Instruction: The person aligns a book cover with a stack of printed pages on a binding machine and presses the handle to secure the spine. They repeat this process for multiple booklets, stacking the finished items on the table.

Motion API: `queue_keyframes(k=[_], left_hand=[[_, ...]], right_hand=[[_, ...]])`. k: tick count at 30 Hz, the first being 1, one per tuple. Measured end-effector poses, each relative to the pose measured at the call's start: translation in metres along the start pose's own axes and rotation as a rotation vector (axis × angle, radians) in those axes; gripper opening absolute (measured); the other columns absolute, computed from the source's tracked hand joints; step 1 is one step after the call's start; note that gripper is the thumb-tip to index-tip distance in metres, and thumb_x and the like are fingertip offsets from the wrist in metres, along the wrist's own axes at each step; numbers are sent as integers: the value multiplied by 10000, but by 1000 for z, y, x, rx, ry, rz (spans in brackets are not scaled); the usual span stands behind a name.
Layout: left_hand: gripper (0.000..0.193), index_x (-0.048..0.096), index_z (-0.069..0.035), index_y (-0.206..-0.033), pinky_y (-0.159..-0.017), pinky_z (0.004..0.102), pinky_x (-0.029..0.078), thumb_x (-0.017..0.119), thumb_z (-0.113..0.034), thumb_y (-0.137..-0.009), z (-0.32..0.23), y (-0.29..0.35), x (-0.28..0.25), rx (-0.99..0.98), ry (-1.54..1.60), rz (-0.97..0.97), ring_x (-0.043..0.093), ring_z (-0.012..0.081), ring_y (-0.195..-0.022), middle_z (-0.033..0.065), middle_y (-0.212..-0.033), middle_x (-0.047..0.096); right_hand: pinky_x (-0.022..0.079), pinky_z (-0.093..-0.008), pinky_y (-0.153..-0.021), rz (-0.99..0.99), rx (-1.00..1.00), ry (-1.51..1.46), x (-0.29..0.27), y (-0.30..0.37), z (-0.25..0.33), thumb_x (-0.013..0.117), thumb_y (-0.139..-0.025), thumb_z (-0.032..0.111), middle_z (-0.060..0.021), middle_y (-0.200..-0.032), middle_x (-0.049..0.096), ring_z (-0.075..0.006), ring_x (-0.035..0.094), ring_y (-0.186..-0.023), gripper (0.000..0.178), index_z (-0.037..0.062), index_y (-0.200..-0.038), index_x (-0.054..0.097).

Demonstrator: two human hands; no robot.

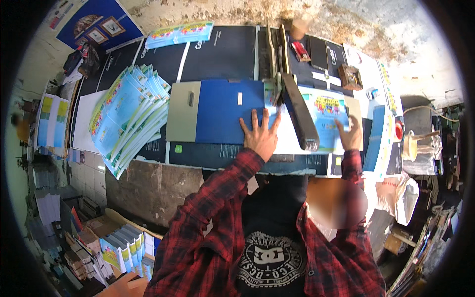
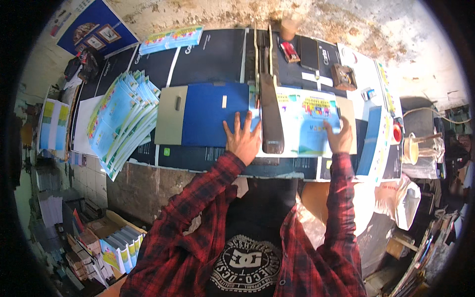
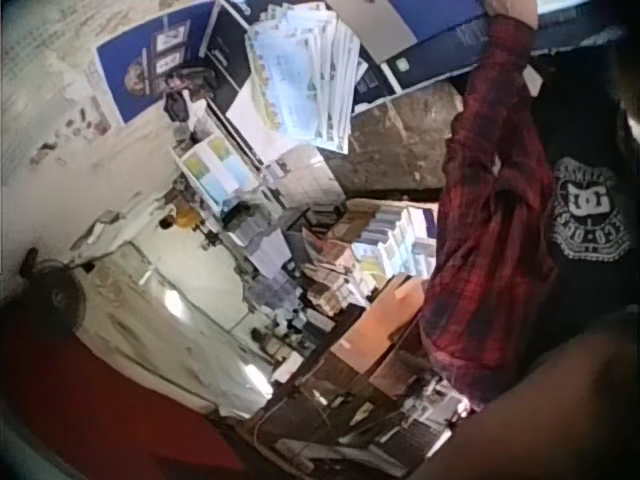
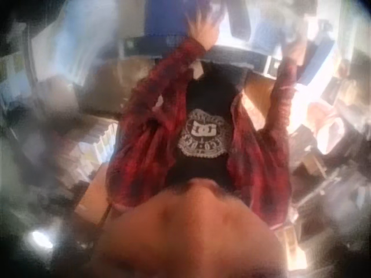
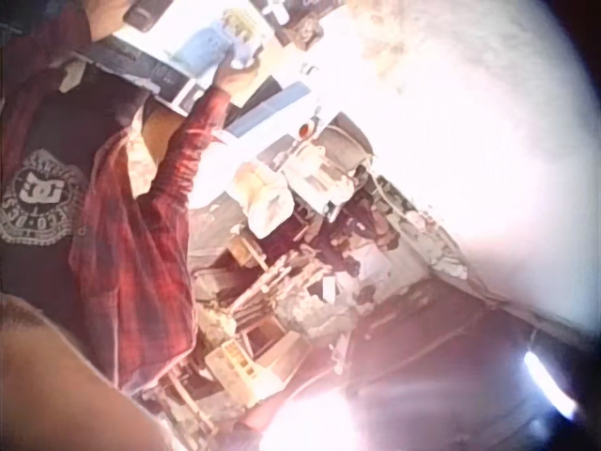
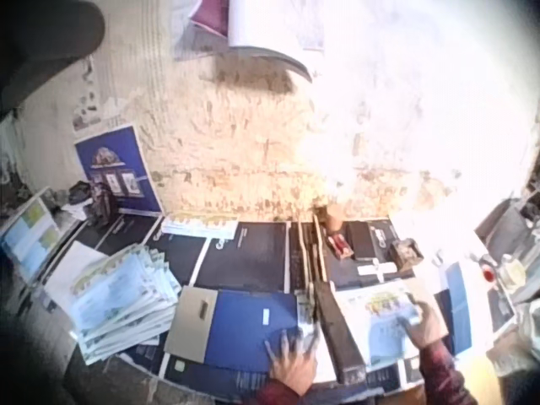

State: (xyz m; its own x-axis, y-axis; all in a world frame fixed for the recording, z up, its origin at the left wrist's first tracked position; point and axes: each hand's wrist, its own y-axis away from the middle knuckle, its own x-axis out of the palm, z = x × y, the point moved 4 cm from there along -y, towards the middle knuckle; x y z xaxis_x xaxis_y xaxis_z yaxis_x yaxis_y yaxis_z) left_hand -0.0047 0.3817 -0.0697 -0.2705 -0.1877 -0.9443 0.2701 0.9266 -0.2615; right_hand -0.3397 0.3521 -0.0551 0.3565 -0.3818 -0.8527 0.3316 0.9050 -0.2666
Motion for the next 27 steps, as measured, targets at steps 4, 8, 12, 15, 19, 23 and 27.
queue_keyframes(k=[4,8,12,15,19,23,27], left_hand=[[662,427,-268,-1479,-992,843,187,642,-320,-855,11,9,5,-48,-42,50,312,473,-1389,161,-1509,362],[573,495,-265,-1439,-976,862,155,590,-281,-875,24,13,-6,-63,-11,66,314,490,-1386,149,-1509,355],[607,460,-297,-1467,-983,858,138,582,-281,-873,41,16,-12,-85,-39,66,326,490,-1382,141,-1513,363],[586,475,-298,-1455,-988,854,139,574,-281,-877,50,19,-17,-100,-56,82,341,476,-1379,140,-1521,360],[549,482,-286,-1449,-988,854,139,561,-327,-908,59,21,-19,-116,-86,112,348,462,-1382,143,-1525,356],[585,470,-253,-1459,-984,852,140,549,-485,-927,60,24,-20,-118,-27,65,309,461,-1405,155,-1527,349],[682,459,-228,-1467,-980,851,140,545,-604,-904,58,25,-22,-145,24,82,265,462,-1429,165,-1541,326]], right_hand=[[404,-513,-993,-17,0,26,22,24,36,833,-719,401,-141,-1266,555,-335,527,-1180,673,142,-1292,593],[362,-564,-998,39,106,35,19,29,57,839,-705,407,-116,-1296,527,-329,489,-1222,670,202,-1296,599],[367,-563,-988,30,86,58,28,37,70,840,-707,415,-121,-1283,526,-340,484,-1215,657,205,-1285,608],[369,-558,-982,30,79,43,32,42,82,836,-712,422,-126,-1277,524,-350,484,-1202,641,206,-1274,615],[368,-549,-978,25,78,67,36,48,96,829,-719,428,-138,-1286,511,-367,472,-1202,624,208,-1263,616],[372,-553,-975,49,80,88,38,50,99,823,-727,421,-151,-1305,498,-377,461,-1213,629,211,-1275,597],[375,-562,-974,64,78,97,40,50,99,822,-732,404,-161,-1314,495,-390,456,-1217,629,202,-1278,585]])
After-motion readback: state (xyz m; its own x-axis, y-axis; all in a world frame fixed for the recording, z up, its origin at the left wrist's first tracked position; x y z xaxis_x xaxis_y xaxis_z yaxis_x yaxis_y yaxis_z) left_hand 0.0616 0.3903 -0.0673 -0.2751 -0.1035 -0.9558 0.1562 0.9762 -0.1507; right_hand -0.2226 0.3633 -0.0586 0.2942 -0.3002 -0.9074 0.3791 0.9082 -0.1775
